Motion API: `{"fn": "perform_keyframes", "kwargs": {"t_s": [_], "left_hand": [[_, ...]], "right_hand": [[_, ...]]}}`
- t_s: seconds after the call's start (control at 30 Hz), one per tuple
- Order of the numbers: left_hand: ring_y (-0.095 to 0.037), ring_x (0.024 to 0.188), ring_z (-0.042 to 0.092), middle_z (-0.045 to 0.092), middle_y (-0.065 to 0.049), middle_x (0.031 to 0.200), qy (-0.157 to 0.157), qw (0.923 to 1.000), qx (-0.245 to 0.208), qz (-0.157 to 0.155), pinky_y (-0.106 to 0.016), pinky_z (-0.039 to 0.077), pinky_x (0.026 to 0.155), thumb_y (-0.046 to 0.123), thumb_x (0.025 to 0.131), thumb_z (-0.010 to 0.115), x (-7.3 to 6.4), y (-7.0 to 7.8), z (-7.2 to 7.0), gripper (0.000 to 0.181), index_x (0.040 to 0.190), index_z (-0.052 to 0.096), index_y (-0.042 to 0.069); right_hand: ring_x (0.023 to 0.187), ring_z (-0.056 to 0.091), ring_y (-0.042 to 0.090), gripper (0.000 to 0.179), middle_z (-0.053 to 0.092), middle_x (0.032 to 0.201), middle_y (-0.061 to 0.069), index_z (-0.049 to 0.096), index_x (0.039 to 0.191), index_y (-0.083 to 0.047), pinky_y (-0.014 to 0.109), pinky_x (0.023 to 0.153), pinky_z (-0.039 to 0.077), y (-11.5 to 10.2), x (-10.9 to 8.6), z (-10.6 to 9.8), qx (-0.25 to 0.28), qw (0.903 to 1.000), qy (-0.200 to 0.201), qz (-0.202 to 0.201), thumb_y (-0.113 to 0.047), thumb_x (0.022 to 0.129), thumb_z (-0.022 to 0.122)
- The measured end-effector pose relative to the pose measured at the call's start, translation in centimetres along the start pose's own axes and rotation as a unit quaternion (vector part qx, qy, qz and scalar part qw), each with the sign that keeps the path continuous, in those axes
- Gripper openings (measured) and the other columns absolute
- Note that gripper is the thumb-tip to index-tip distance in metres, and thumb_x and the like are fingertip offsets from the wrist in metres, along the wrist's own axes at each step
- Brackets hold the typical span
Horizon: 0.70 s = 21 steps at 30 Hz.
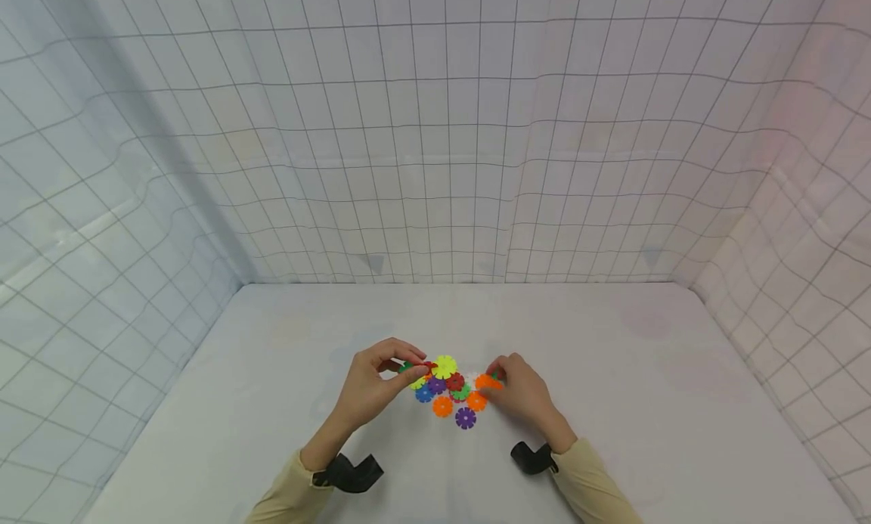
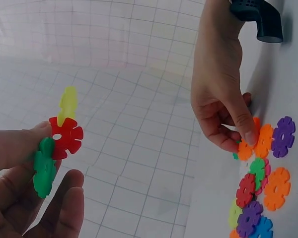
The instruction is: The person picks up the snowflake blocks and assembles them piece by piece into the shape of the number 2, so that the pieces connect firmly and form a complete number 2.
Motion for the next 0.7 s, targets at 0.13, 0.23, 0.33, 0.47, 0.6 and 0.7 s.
{"fn": "perform_keyframes", "kwargs": {"t_s": [0.13,0.23,0.33,0.47,0.6,0.7], "left_hand": [[-0.021,0.078,0.061,0.067,-0.013,0.089,0.0,0.9999,-0.007,0.011,-0.033,0.052,0.064,-0.004,0.08,0.072,0.0,0.0,0.0,0.007,0.083,0.067,0.0],[-0.019,0.078,0.061,0.067,-0.01,0.088,0.005,0.9999,-0.011,0.009,-0.032,0.052,0.064,-0.003,0.08,0.073,-0.1,-0.8,0.1,0.008,0.083,0.068,0.002],[-0.016,0.079,0.061,0.068,-0.005,0.088,0.011,0.9998,-0.014,-0.001,-0.032,0.052,0.065,0.0,0.08,0.074,-0.2,-2.3,0.1,0.009,0.083,0.069,0.007],[-0.013,0.08,0.061,0.068,0.001,0.089,0.013,0.9997,-0.018,-0.009,-0.03,0.052,0.066,0.006,0.082,0.075,-0.4,-3.8,0.2,0.008,0.085,0.07,0.012],[-0.014,0.08,0.062,0.068,0.0,0.091,0.01,0.9998,-0.019,-0.004,-0.03,0.052,0.066,0.007,0.083,0.074,-0.4,-3.8,0.1,0.007,0.086,0.07,0.011],[-0.015,0.079,0.062,0.068,-0.004,0.09,0.008,0.9998,-0.02,0.006,-0.031,0.052,0.065,0.001,0.083,0.072,-0.2,-2.6,0.0,0.008,0.086,0.069,0.007]], "right_hand": [[0.07,0.045,0.016,0.029,0.051,0.083,0.0,0.062,0.093,-0.005,0.03,0.062,0.041,0.1,0.0,-0.1,0.027,0.9996,0.0,0.001,-0.017,0.075,0.081],[0.069,0.046,0.016,0.026,0.054,0.082,0.0,0.059,0.09,-0.006,0.03,0.062,0.042,0.0,0.0,-0.1,0.053,0.9986,-0.007,-0.004,-0.012,0.076,0.08],[0.066,0.047,0.015,0.02,0.054,0.076,-0.002,0.059,0.087,-0.008,0.028,0.06,0.042,-0.4,0.1,-0.2,0.07,0.9972,-0.019,-0.017,-0.008,0.078,0.077],[0.064,0.049,0.016,0.016,0.054,0.072,-0.002,0.059,0.085,-0.009,0.025,0.056,0.043,-1.9,-0.3,-1.0,0.098,0.9939,-0.027,-0.042,-0.01,0.081,0.074],[0.063,0.058,0.024,0.015,0.06,0.075,0.002,0.057,0.088,-0.007,0.029,0.055,0.049,-4.3,-1.1,-2.4,0.164,0.9835,-0.034,-0.067,-0.012,0.085,0.071],[0.067,0.064,0.03,0.016,0.066,0.079,0.006,0.055,0.092,-0.004,0.037,0.06,0.054,-6.2,-1.8,-3.6,0.227,0.9689,-0.039,-0.09,-0.011,0.088,0.069]]}}
Point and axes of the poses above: each hand's wrist, its own x-axis towards the middle knuckle, its own z-axis out of the palm, y = z × x, the point moved 10 cm from there along x, towards the middle knuckle
